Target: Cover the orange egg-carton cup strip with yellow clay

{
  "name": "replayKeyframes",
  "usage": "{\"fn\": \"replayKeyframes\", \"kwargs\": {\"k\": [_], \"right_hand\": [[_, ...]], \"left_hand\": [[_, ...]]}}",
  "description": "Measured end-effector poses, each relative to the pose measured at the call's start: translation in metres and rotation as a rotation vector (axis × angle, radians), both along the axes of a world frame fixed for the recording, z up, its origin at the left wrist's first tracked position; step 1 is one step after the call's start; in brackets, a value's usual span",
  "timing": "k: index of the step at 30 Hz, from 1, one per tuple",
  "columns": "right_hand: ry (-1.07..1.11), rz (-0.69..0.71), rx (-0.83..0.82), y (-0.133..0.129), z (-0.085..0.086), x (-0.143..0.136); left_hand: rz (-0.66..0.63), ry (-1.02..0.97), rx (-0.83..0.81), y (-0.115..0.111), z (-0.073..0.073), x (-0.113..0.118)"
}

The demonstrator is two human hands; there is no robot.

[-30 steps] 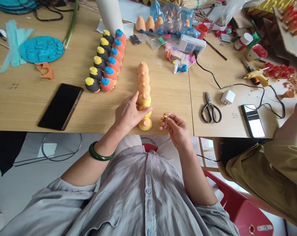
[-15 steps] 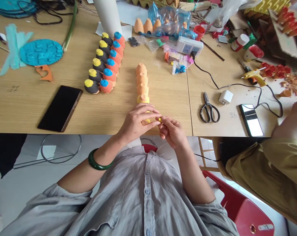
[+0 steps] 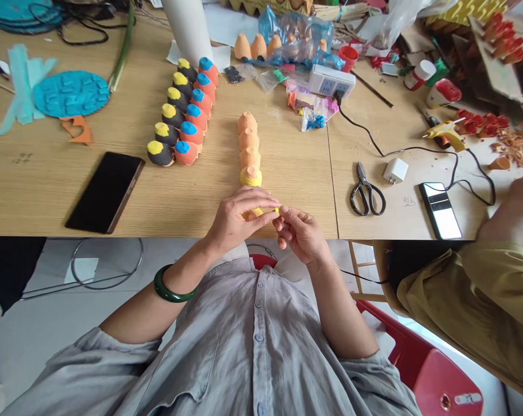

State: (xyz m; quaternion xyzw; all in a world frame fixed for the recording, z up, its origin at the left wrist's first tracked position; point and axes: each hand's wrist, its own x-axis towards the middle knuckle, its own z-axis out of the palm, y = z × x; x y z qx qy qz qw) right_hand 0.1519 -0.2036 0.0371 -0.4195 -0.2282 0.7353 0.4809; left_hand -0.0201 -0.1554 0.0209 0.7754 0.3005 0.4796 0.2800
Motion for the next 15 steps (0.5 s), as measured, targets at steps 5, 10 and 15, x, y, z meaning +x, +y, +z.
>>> {"fn": "replayKeyframes", "kwargs": {"k": [5,10,15], "right_hand": [[0.025,0.022,-0.021,0.0013,-0.0043,0.0011],[0.028,0.011,0.022,0.0016,-0.0033,0.0003],[-0.002,-0.023,0.059,0.0017,-0.0021,-0.0016]], "left_hand": [[0.056,-0.028,-0.022,-0.0002,0.0039,-0.0008],[0.063,-0.019,-0.05,-0.0003,0.0041,-0.0021],[0.026,0.003,-0.041,-0.0005,0.0036,-0.0049]]}}
